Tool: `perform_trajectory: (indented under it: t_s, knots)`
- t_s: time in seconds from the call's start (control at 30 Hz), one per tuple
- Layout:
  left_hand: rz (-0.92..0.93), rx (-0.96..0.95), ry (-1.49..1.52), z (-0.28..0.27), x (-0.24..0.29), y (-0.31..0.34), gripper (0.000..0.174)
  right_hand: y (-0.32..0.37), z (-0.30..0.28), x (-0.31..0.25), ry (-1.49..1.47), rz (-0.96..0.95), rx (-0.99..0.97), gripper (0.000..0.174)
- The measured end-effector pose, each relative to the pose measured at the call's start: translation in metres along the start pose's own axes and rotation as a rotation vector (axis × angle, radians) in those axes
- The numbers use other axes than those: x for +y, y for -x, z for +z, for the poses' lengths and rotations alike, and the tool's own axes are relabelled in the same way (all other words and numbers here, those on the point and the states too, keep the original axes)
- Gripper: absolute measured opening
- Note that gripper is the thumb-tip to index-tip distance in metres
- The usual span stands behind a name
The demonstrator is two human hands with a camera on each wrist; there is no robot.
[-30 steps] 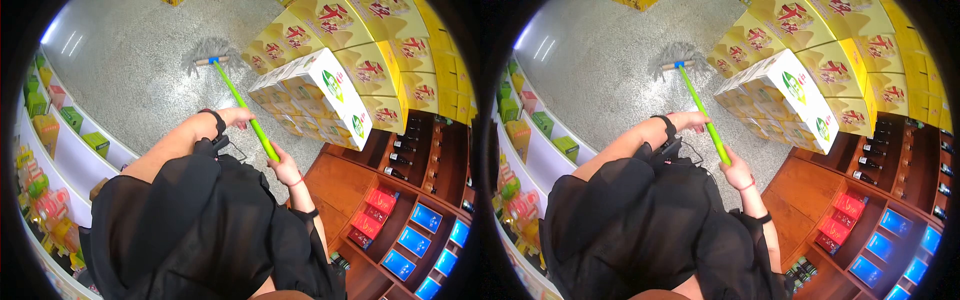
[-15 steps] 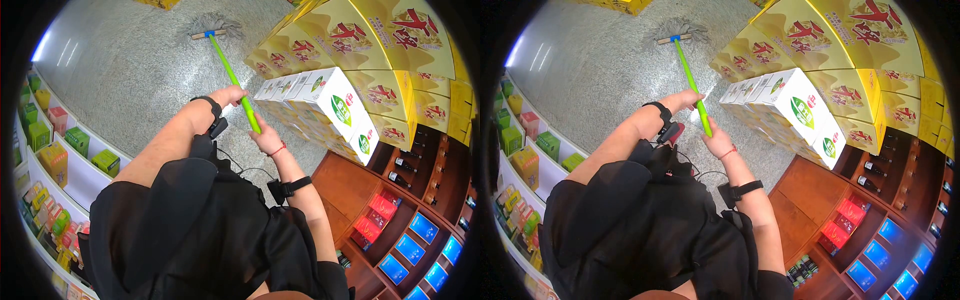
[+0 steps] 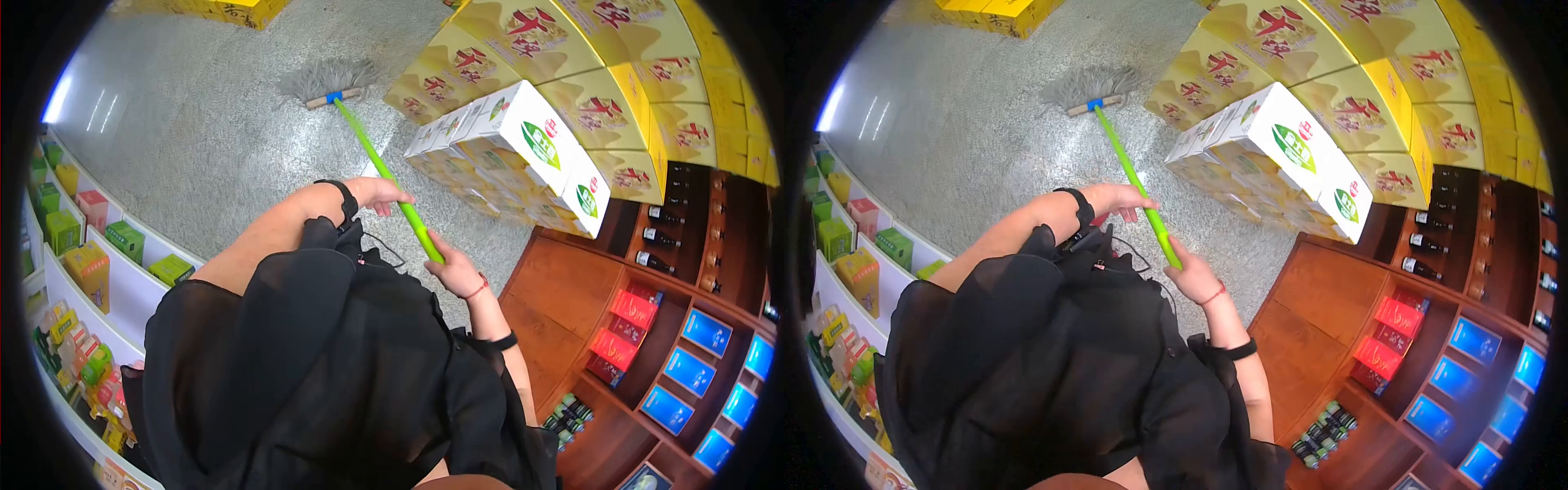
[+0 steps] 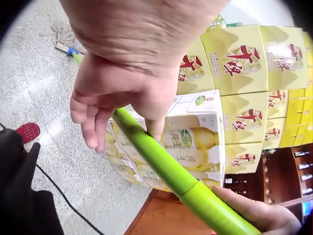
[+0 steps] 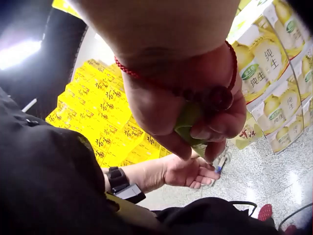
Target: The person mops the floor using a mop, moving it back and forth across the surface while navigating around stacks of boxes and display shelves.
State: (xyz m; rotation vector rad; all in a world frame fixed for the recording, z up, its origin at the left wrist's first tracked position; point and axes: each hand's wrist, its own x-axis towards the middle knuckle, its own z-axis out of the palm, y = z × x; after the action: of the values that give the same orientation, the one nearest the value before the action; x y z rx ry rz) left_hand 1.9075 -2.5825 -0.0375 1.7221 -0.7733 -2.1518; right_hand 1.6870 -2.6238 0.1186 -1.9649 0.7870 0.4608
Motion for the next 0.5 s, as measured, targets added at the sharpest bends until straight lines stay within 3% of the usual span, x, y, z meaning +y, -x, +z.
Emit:
perform_trajectory:
  t_s: [0.17,0.2,0.27,0.5]
  knots:
    - [-0.075,-0.124,-0.185,0.038,0.008,0.024,0.068,0.075,0.006,0.014,0.002,0.141,-0.064,0.063]
    - [-0.11,-0.136,-0.238,0.044,0.009,0.031,0.067,0.084,0.01,0.018,-0.001,0.056,-0.014,0.063]
    - [-0.087,-0.153,-0.19,0.052,-0.009,0.009,0.066,0.099,0.009,0.017,-0.005,0.095,-0.042,0.063]
    - [-0.046,-0.114,-0.116,0.026,-0.001,0.003,0.064,0.074,-0.017,-0.03,0.153,0.162,0.017,0.058]
